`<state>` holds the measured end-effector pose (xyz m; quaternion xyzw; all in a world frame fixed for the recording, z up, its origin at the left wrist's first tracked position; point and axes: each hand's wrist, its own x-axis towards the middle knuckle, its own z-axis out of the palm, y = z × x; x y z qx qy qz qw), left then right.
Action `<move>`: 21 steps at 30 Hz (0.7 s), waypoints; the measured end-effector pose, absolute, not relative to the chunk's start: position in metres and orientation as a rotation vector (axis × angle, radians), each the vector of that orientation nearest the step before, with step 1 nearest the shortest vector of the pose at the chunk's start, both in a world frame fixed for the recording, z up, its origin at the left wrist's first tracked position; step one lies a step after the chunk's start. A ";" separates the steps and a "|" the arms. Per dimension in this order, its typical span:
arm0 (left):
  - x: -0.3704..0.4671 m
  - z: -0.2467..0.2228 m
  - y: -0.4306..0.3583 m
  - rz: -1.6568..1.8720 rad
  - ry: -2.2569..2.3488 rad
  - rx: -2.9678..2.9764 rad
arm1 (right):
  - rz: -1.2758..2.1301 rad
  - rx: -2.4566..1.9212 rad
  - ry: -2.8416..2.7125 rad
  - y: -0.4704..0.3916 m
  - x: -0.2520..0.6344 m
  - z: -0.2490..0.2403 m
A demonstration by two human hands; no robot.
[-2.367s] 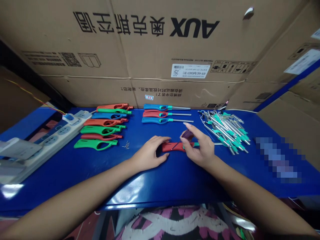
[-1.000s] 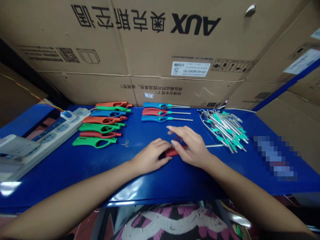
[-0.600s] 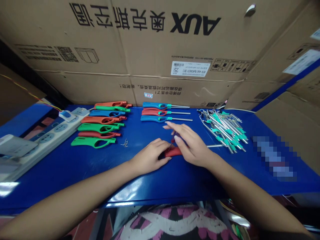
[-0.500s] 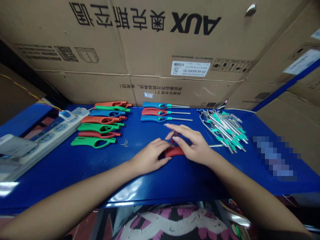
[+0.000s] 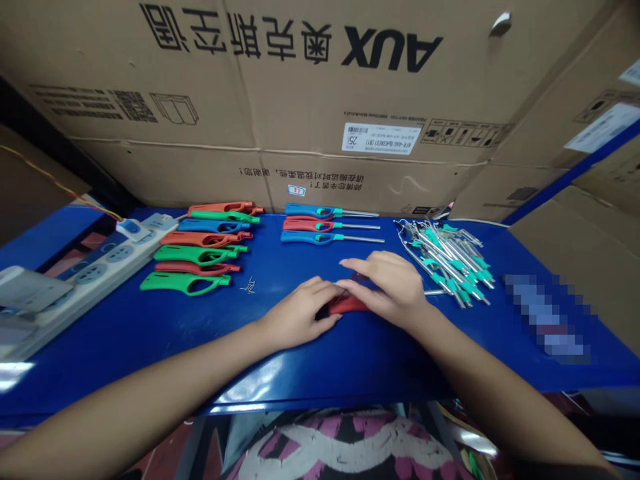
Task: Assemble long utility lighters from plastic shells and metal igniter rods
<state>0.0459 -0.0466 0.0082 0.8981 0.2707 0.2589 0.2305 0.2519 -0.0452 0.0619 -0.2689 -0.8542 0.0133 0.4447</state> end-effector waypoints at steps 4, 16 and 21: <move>0.046 0.008 -0.046 0.694 0.764 2.469 | 0.325 -0.690 -2.129 -0.047 0.251 0.062; 0.046 0.009 -0.046 0.677 0.770 2.477 | 0.316 -0.697 -2.197 -0.048 0.247 0.061; 0.046 0.007 -0.046 0.698 0.753 2.469 | -0.020 -0.657 -2.220 -0.046 0.249 0.060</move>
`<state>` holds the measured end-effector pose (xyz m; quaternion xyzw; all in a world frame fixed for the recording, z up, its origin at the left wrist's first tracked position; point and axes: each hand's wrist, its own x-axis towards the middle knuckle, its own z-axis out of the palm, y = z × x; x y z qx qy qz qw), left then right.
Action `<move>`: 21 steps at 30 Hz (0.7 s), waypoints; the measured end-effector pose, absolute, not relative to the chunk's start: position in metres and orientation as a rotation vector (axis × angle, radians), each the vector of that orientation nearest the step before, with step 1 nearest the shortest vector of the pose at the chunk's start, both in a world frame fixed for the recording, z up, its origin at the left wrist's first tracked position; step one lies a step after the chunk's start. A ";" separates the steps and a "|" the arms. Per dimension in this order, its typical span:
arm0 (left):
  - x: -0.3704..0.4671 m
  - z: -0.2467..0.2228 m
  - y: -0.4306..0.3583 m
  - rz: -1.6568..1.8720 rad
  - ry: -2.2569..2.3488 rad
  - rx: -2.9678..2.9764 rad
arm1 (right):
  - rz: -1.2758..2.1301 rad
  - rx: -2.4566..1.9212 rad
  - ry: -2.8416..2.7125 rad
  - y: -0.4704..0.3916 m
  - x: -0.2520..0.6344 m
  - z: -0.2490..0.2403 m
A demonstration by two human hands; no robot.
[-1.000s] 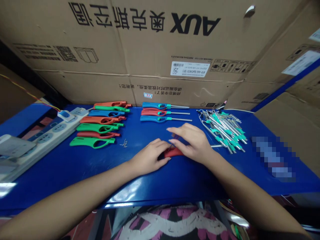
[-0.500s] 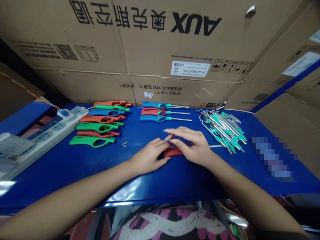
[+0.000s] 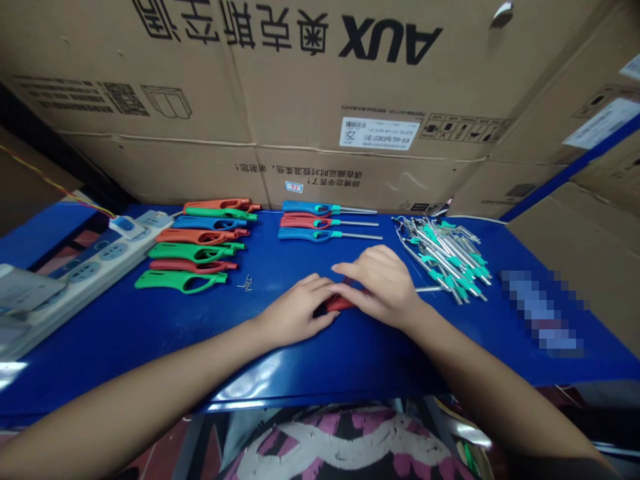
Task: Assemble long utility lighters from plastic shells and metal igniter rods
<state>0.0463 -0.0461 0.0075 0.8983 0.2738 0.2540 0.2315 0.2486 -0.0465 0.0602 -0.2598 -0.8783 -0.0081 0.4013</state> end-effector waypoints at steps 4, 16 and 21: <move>0.046 0.006 -0.046 0.679 0.772 2.481 | 0.309 -0.679 -2.196 -0.047 0.246 0.060; 0.046 0.006 -0.044 0.682 0.777 2.428 | 0.350 -0.666 -2.196 -0.044 0.247 0.064; 0.046 0.007 -0.044 0.705 0.746 2.424 | -0.027 -0.657 -2.229 -0.044 0.250 0.062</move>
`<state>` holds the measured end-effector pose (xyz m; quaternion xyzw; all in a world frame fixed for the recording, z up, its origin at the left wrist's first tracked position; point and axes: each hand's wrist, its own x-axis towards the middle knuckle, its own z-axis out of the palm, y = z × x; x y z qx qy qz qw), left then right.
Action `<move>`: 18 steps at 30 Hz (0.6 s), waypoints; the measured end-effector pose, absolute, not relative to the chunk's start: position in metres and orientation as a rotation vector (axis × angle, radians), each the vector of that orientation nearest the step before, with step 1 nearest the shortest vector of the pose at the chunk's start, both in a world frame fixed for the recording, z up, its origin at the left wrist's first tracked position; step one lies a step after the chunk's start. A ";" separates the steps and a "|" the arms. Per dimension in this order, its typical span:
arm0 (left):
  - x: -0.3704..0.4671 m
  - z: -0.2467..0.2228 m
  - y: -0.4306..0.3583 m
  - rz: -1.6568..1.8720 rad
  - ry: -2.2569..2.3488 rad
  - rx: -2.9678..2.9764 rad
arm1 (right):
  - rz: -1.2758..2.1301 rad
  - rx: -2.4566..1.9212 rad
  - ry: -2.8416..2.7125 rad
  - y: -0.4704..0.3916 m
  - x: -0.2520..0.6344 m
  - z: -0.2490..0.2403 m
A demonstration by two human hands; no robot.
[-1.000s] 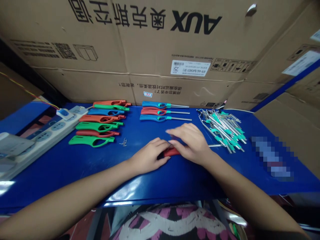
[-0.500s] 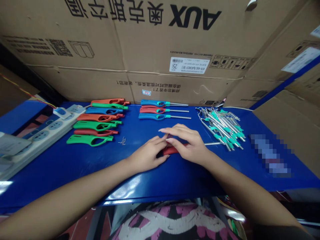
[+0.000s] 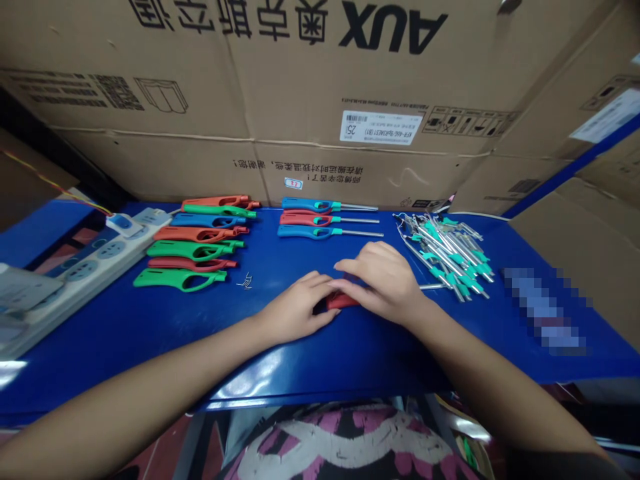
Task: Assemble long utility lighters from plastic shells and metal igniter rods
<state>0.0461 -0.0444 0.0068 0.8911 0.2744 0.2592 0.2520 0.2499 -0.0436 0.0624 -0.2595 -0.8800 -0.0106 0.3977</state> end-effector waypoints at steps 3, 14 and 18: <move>0.046 0.008 -0.044 0.697 0.750 2.429 | 0.221 -0.670 -2.219 -0.045 0.249 0.065; 0.046 0.007 -0.044 0.699 0.741 2.420 | 0.307 -0.606 -2.190 -0.046 0.249 0.066; 0.046 0.007 -0.044 0.700 0.739 2.424 | 0.123 -0.559 -2.147 -0.043 0.250 0.063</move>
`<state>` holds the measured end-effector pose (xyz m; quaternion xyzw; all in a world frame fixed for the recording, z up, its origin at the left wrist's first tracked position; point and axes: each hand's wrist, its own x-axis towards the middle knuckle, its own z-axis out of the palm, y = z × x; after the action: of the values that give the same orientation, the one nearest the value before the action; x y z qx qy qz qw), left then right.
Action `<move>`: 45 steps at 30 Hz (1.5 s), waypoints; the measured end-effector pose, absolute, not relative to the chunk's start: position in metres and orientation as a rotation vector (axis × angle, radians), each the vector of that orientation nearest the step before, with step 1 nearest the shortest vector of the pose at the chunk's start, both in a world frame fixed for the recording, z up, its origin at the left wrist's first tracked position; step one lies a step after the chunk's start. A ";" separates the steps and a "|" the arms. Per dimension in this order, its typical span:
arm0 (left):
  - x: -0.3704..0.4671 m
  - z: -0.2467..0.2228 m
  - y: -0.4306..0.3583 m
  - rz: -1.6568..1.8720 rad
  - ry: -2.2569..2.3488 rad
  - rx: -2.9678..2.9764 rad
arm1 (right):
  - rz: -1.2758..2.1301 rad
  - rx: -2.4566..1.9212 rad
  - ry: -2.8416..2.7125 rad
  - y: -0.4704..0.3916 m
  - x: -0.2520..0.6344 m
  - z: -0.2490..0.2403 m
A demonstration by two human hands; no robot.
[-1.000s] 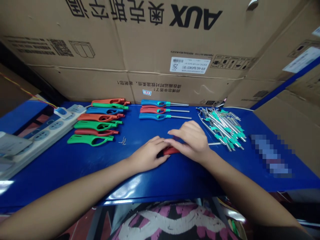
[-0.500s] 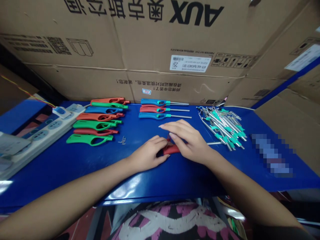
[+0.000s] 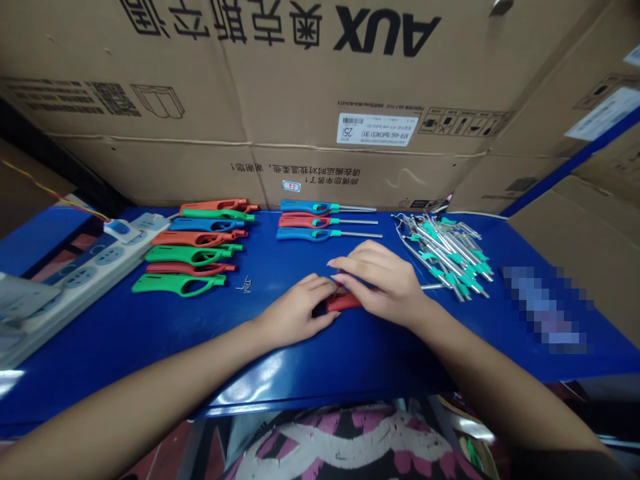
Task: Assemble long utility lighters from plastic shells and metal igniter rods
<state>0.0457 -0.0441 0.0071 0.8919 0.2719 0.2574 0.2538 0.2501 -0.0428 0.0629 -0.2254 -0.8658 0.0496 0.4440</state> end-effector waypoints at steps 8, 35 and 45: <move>0.046 0.008 -0.044 0.670 0.779 2.423 | 0.220 -0.658 -2.236 -0.042 0.250 0.059; 0.048 0.008 -0.047 0.716 0.744 2.400 | 0.037 -0.588 -2.237 -0.051 0.251 0.062; 0.049 0.006 -0.048 0.725 0.784 2.416 | 0.580 -0.484 -2.156 -0.053 0.249 0.075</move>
<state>0.0488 -0.0477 0.0063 0.8861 0.2877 0.2660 0.2476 0.2489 -0.0533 0.0752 -0.1926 -0.8584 0.2311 0.4155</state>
